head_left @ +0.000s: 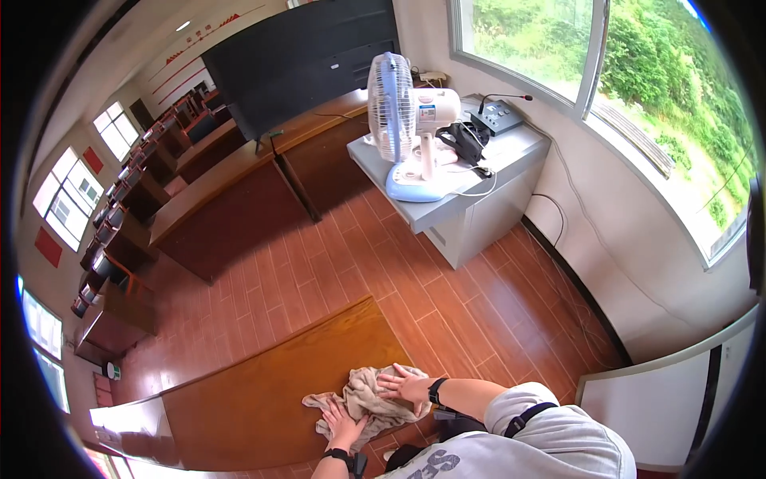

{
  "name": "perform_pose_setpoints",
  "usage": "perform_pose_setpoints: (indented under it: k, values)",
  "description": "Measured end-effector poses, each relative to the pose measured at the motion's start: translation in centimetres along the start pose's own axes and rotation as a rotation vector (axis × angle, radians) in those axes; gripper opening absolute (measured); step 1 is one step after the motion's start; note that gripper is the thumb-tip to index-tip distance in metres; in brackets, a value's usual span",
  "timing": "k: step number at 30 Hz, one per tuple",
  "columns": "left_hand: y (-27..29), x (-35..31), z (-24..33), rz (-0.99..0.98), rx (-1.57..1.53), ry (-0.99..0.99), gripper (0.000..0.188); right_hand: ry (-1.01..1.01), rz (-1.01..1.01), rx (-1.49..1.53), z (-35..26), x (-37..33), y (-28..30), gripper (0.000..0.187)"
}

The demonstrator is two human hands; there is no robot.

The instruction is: Wiping a long wooden table with a cloth.

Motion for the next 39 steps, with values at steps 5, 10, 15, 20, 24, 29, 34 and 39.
perform_pose_setpoints:
  k: [5, 10, 15, 20, 24, 29, 34, 39]
  values:
    - [0.3, -0.1, 0.1, 0.159, 0.011, -0.171, 0.099, -0.344, -0.029, -0.062, -2.6, -0.5, 0.0, 0.119]
    - [0.6, -2.6, -0.6, 0.251, 0.177, -0.338, 0.080, -0.590, 0.101, -0.229, -4.9, -0.2, -4.7, 0.068]
    - [1.2, -6.5, -8.0, 0.379, 0.137, -0.298, 0.078, -0.487, 0.094, -0.352, -9.4, 4.7, -5.0, 0.059]
    - [2.0, -8.1, -18.0, 0.412, 0.090, -0.120, 0.079, -0.282, 0.085, -0.493, -14.9, 13.1, -3.5, 0.050]
    - [3.3, -9.4, -22.2, 0.352, 0.020, 0.031, 0.077, -0.175, 0.116, -0.493, -16.5, 14.2, -1.6, 0.052]
    - [2.5, -8.7, -22.8, 0.294, 0.107, 0.003, 0.077, -0.114, 0.000, -0.524, -17.2, 16.2, -0.8, 0.058]
    - [2.9, -8.5, -25.2, 0.212, 0.126, 0.051, 0.077, 0.089, -0.086, -0.456, -17.6, 18.5, -0.2, 0.095]
    - [3.2, -7.9, -24.2, 0.276, 0.103, 0.239, 0.081, 0.197, -0.070, -0.446, -15.4, 19.2, -1.6, 0.098]
Point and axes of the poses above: each hand's wrist, its own x-axis towards the middle knuckle, its own y-axis out of the back of the hand, z = x × y, the point moved 9 cm from there along x, towards the middle knuckle, and after that the axes turned 5 degrees about -z, right-handed, at the moved point
